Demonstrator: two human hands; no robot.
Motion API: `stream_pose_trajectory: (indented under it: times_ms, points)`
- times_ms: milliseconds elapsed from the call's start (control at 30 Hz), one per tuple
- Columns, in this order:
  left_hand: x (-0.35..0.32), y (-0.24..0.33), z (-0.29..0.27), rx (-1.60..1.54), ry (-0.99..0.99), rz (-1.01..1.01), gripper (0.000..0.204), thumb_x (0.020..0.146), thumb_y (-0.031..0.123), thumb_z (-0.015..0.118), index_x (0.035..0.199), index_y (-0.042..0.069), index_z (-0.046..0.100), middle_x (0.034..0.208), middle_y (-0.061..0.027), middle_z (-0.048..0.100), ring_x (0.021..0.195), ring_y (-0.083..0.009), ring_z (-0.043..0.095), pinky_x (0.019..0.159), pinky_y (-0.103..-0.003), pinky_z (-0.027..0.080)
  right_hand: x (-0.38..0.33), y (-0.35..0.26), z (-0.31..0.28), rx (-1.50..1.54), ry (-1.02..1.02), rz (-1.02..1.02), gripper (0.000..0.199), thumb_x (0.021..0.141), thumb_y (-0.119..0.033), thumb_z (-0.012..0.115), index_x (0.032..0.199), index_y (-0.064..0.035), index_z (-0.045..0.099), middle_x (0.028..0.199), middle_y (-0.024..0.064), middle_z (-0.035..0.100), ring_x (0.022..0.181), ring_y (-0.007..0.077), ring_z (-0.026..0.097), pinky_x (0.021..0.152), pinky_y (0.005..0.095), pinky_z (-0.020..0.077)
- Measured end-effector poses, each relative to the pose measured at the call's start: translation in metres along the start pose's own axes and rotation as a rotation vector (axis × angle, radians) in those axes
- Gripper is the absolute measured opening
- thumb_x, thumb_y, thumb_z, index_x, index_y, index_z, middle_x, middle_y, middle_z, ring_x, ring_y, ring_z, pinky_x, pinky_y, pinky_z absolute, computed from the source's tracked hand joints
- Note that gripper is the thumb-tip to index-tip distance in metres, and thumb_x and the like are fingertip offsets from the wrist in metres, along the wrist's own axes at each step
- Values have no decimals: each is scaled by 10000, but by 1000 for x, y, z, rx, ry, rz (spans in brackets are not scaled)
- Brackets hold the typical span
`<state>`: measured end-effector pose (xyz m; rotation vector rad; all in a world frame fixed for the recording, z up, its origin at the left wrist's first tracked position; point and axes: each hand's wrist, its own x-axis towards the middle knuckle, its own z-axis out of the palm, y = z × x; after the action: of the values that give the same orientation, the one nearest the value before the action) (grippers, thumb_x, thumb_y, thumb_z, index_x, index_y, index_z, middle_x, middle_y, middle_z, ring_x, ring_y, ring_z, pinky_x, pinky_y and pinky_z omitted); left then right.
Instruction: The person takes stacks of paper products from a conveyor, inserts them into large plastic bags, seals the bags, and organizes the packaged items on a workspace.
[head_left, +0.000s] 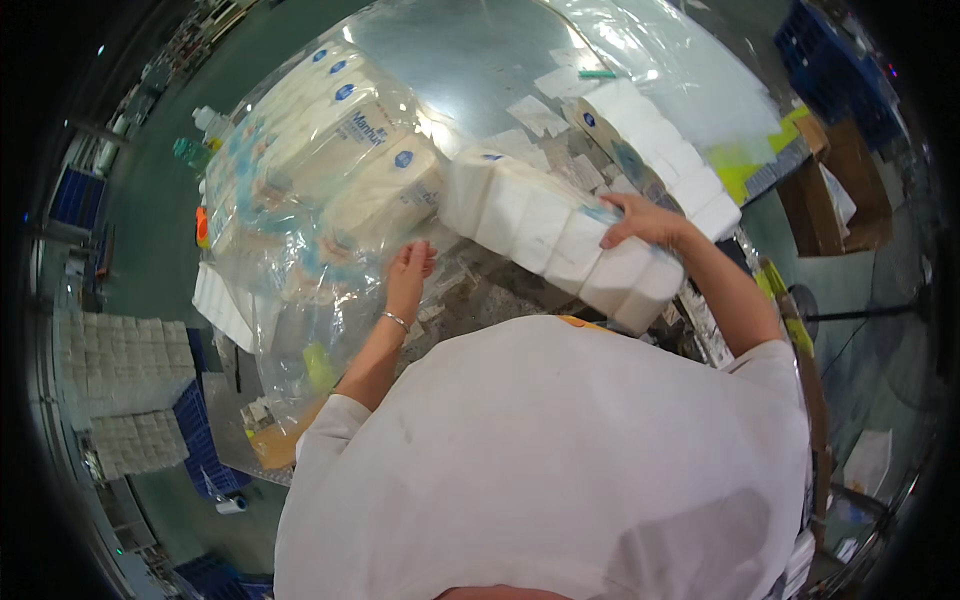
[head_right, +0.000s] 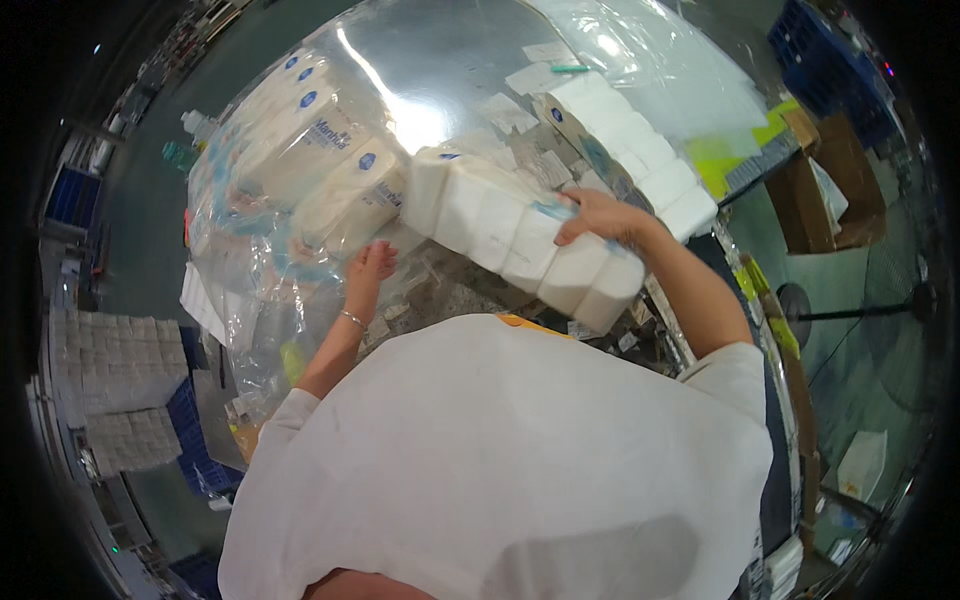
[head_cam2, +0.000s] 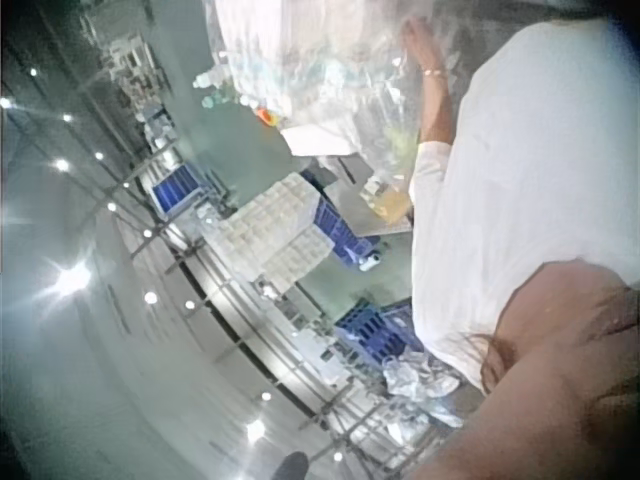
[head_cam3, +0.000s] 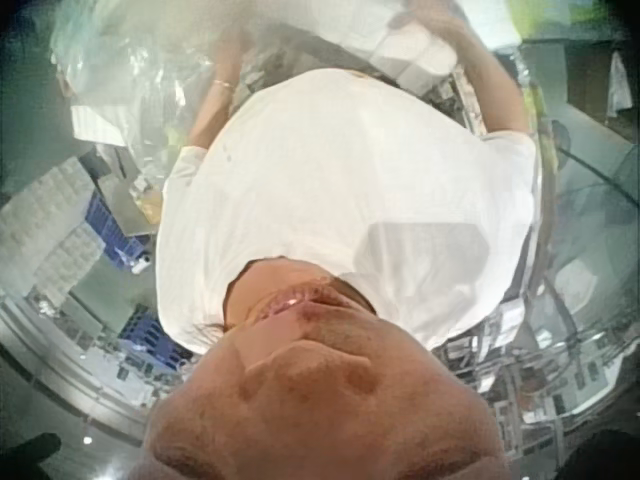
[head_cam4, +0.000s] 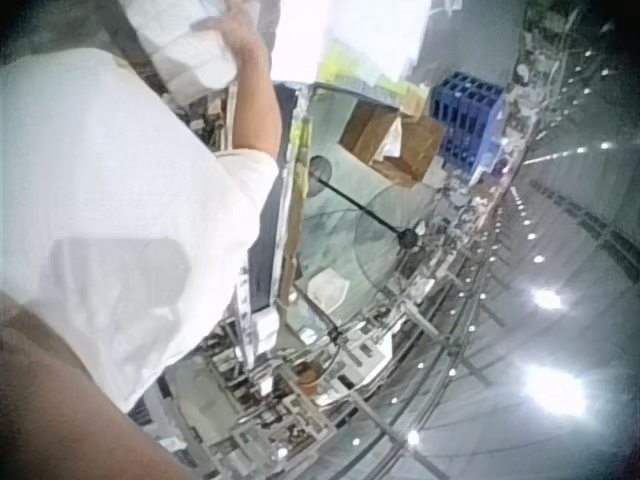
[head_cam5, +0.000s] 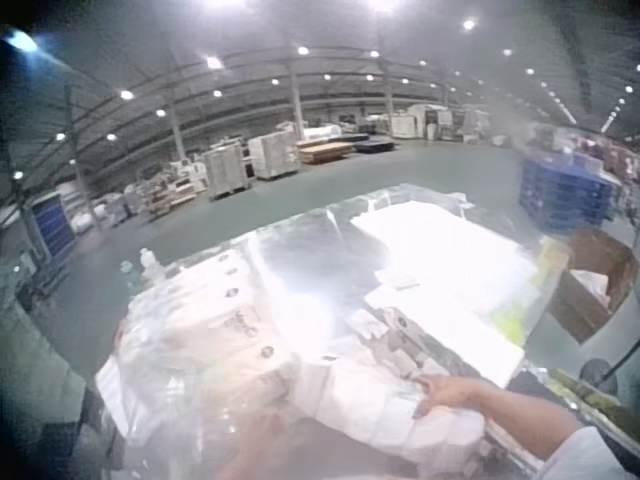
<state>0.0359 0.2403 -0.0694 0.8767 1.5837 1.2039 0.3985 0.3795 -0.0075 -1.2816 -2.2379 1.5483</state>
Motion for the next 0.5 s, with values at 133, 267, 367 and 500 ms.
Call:
stream_pose_trajectory:
  times_ms: [133,267,367,500]
  points:
    - [-9,-2,31,-278,-232,-212,556,849,417,527,1255,80,352,1174,-66,481,969,-155,495,807,-290,418,-30,3,24,622,-84,90,822,540,-224,738,1251,21,405,1121,138,538,985,196,538,861,284,418]
    - [2,50,88,-505,-316,-113,714,804,462,568,1334,114,239,1248,-80,411,1030,-190,471,842,-311,417,-35,-13,33,833,-57,12,775,593,-214,725,1254,15,392,1108,139,540,957,197,553,836,303,444]
    - [12,109,105,-520,-247,-87,553,836,457,523,1220,84,381,1165,-61,483,1043,-176,483,899,-310,393,-29,-23,29,879,-54,-32,753,625,-236,707,1245,29,373,1087,144,540,934,207,563,817,322,465]
    - [18,122,102,-473,-252,-20,407,875,412,481,1119,87,482,1090,-38,531,991,-157,510,893,-304,404,-33,-27,25,971,-22,-95,754,620,-204,662,1266,32,354,1126,176,528,974,231,558,836,340,465]
